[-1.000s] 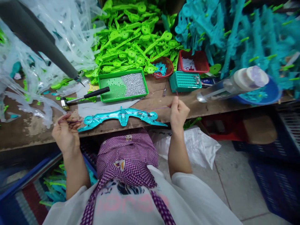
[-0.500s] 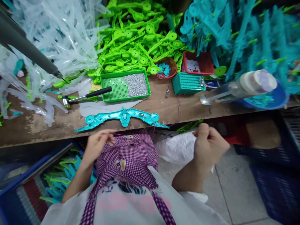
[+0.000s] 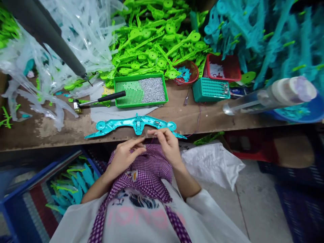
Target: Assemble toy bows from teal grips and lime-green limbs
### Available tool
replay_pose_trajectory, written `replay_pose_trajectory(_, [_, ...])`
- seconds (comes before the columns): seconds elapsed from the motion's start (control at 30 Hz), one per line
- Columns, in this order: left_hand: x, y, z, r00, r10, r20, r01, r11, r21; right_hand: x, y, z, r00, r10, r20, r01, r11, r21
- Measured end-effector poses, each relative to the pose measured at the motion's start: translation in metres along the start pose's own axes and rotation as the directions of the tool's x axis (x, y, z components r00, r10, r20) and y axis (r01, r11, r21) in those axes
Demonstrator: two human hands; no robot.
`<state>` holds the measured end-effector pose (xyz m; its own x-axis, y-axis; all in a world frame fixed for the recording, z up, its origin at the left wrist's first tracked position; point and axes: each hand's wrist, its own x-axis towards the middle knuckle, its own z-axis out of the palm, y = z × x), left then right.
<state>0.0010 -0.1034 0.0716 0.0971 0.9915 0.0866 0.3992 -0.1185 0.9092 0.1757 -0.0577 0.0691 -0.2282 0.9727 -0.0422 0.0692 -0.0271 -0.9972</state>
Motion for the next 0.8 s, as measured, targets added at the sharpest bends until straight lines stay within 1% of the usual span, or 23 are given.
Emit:
replay_pose_trajectory(0.03, [0.0, -0.001, 0.001, 0.996, 0.049, -0.077, -0.049, 0.999, -0.007, -0.001, 0.0, -0.001, 0.997, 0.052, 0.058, -0.054, 0.998, 0.04])
replay_pose_trajectory(0.1, [0.001, -0.002, 0.004, 0.966, 0.163, -0.202, -0.164, 0.986, 0.015, -0.001, 0.0, 0.0, 0.964, 0.145, 0.225, -0.161, 0.986, 0.055])
replay_pose_trajectory(0.13, [0.003, -0.003, 0.006, 0.949, 0.212, -0.235, -0.212, 0.977, 0.029, -0.002, 0.0, 0.001, 0.941, 0.177, 0.29, -0.197, 0.98, 0.04])
replay_pose_trajectory(0.17, [0.004, -0.003, 0.007, 0.935, 0.245, -0.256, -0.244, 0.969, 0.037, -0.003, 0.0, 0.002, 0.924, 0.196, 0.327, -0.212, 0.977, 0.013])
replay_pose_trajectory(0.2, [0.006, -0.005, 0.009, 0.926, 0.256, -0.277, -0.255, 0.966, 0.04, -0.005, -0.001, 0.002, 0.919, 0.199, 0.339, -0.201, 0.979, -0.03])
replay_pose_trajectory(0.23, [0.006, -0.006, 0.01, 0.921, 0.247, -0.3, -0.246, 0.968, 0.041, -0.008, -0.004, 0.001, 0.925, 0.18, 0.336, -0.16, 0.983, -0.087])
replay_pose_trajectory(0.3, [0.007, -0.009, 0.01, 0.925, 0.173, -0.338, -0.179, 0.984, 0.016, -0.014, -0.012, -0.004, 0.936, 0.085, 0.341, 0.001, 0.969, -0.246])
replay_pose_trajectory(0.37, [0.006, -0.013, 0.011, 0.938, 0.052, -0.343, -0.087, 0.993, -0.085, -0.016, -0.021, -0.012, 0.923, -0.065, 0.38, 0.224, 0.892, -0.392])
replay_pose_trajectory(0.4, [0.006, -0.015, 0.011, 0.946, -0.021, -0.323, -0.039, 0.983, -0.178, -0.013, -0.024, -0.016, 0.907, -0.148, 0.394, 0.327, 0.837, -0.44])
replay_pose_trajectory(0.43, [0.006, -0.018, 0.013, 0.952, -0.096, -0.29, 0.007, 0.956, -0.292, -0.007, -0.024, -0.02, 0.895, -0.226, 0.385, 0.402, 0.782, -0.476])
replay_pose_trajectory(0.47, [0.006, -0.02, 0.015, 0.953, -0.17, -0.252, 0.053, 0.91, -0.412, 0.003, -0.022, -0.022, 0.89, -0.293, 0.35, 0.443, 0.74, -0.506])
replay_pose_trajectory(0.5, [0.006, -0.022, 0.016, 0.944, -0.245, -0.222, 0.097, 0.847, -0.523, 0.015, -0.016, -0.024, 0.89, -0.348, 0.294, 0.454, 0.715, -0.531])
replay_pose_trajectory(0.53, [0.006, -0.024, 0.018, 0.922, -0.329, -0.205, 0.138, 0.773, -0.62, 0.029, -0.008, -0.026, 0.903, -0.38, 0.199, 0.423, 0.714, -0.558])
replay_pose_trajectory(0.57, [0.006, -0.026, 0.019, 0.886, -0.42, -0.195, 0.175, 0.694, -0.699, 0.043, 0.003, -0.027, 0.913, -0.388, 0.127, 0.389, 0.733, -0.558])
replay_pose_trajectory(0.63, [0.007, -0.028, 0.018, 0.788, -0.596, -0.152, 0.241, 0.526, -0.816, 0.065, 0.025, -0.027, 0.927, -0.37, 0.053, 0.344, 0.788, -0.51])
replay_pose_trajectory(0.67, [0.007, -0.028, 0.017, 0.74, -0.664, -0.112, 0.266, 0.441, -0.857, 0.071, 0.035, -0.027, 0.932, -0.359, 0.049, 0.337, 0.81, -0.48])
replay_pose_trajectory(0.7, [0.008, -0.028, 0.015, 0.702, -0.709, -0.067, 0.281, 0.363, -0.889, 0.075, 0.043, -0.027, 0.935, -0.349, 0.06, 0.337, 0.826, -0.452])
replay_pose_trajectory(0.73, [0.009, -0.027, 0.014, 0.68, -0.733, -0.029, 0.286, 0.301, -0.91, 0.075, 0.049, -0.027, 0.936, -0.341, 0.082, 0.342, 0.835, -0.431])
replay_pose_trajectory(0.77, [0.012, -0.027, 0.013, 0.67, -0.742, -0.008, 0.277, 0.26, -0.925, 0.074, 0.054, -0.028, 0.936, -0.335, 0.11, 0.349, 0.839, -0.418])
replay_pose_trajectory(0.8, [0.014, -0.027, 0.012, 0.672, -0.741, 0.001, 0.263, 0.238, -0.935, 0.072, 0.056, -0.029, 0.934, -0.329, 0.137, 0.356, 0.839, -0.413])
